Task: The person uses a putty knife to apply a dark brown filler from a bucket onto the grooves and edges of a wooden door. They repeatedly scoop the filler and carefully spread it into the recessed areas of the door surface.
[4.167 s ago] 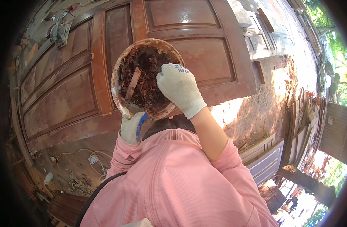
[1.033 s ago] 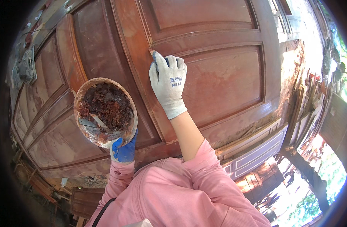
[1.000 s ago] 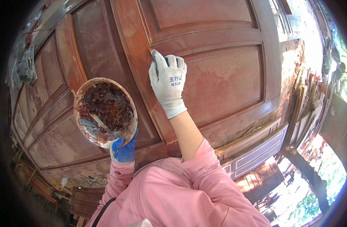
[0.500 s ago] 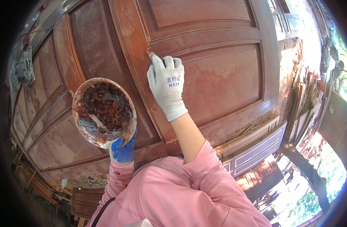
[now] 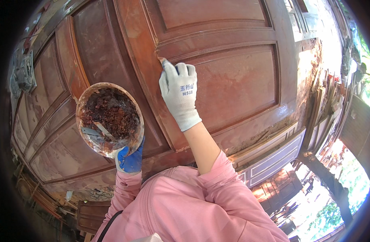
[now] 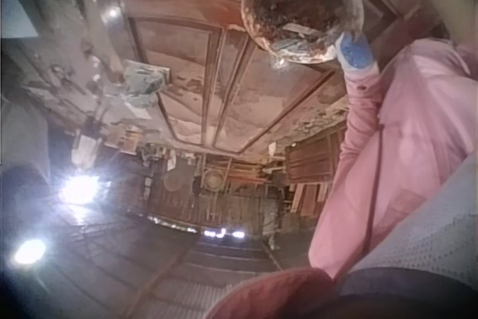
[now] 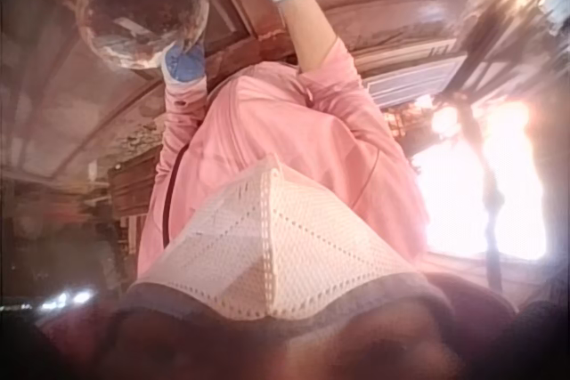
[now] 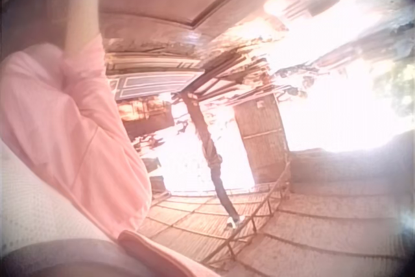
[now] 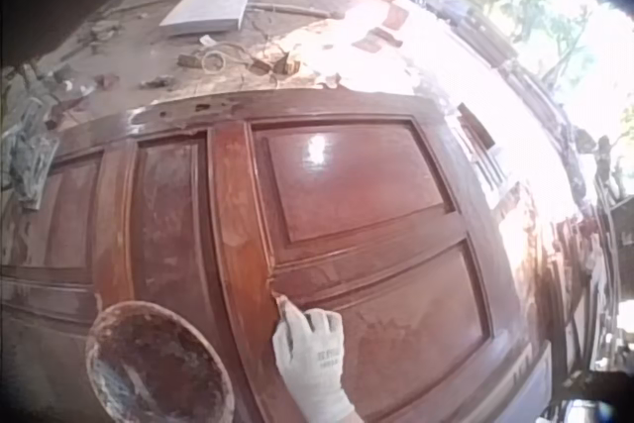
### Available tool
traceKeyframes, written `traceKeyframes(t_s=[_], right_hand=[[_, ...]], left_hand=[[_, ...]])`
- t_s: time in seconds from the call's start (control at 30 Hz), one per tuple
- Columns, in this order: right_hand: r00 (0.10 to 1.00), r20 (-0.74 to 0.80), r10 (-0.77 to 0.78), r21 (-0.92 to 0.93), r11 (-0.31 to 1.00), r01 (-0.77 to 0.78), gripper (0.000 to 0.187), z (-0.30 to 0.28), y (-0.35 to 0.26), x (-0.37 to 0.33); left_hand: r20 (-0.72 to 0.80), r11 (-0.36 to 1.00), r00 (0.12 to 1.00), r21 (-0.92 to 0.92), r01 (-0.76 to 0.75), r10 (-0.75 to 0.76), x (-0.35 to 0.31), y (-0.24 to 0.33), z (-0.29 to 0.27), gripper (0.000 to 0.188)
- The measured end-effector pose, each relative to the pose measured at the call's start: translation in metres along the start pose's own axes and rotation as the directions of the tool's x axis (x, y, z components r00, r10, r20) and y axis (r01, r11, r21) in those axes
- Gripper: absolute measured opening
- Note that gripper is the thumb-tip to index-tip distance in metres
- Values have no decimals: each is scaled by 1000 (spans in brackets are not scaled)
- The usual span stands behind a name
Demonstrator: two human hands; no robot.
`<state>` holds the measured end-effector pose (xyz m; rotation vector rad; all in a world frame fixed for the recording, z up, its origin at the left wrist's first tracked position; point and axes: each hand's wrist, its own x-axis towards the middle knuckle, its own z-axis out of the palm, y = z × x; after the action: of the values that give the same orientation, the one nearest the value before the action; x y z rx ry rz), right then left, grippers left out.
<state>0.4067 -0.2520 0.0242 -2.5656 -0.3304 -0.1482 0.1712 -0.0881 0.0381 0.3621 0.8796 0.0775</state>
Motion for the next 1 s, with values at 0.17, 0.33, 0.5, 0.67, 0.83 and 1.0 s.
traceKeyframes(t_s=[0.17, 0.33, 0.5, 0.67, 0.83, 1.0], right_hand=[[1000, 12, -2, 25, 1000, 2, 31, -2, 1, -3], [997, 36, -63, -27, 998, 64, 32, -2, -1, -2], [997, -50, 59, 87, 995, -55, 29, -2, -6, 21], [999, 48, 5, 60, 998, -7, 28, -4, -12, 17], [990, -55, 128, 173, 978, -116, 25, -16, 0, -4], [983, -67, 169, 146, 977, -158, 26, -9, 6, -18]], left_hand=[[15, 1000, 1000, 0, 3, -3, 1, 2, 1, 85], [16, 1000, 1000, 14, -6, 6, 1, 2, 6, 85], [-3, 999, 1000, 37, -13, 13, 0, 1, 2, 85], [28, 1000, 1000, 23, -13, 12, 1, 1, 6, 83], [24, 999, 999, 22, -25, 24, -1, 2, 4, 83], [11, 999, 1000, 29, 14, -14, 0, 3, 2, 81]])
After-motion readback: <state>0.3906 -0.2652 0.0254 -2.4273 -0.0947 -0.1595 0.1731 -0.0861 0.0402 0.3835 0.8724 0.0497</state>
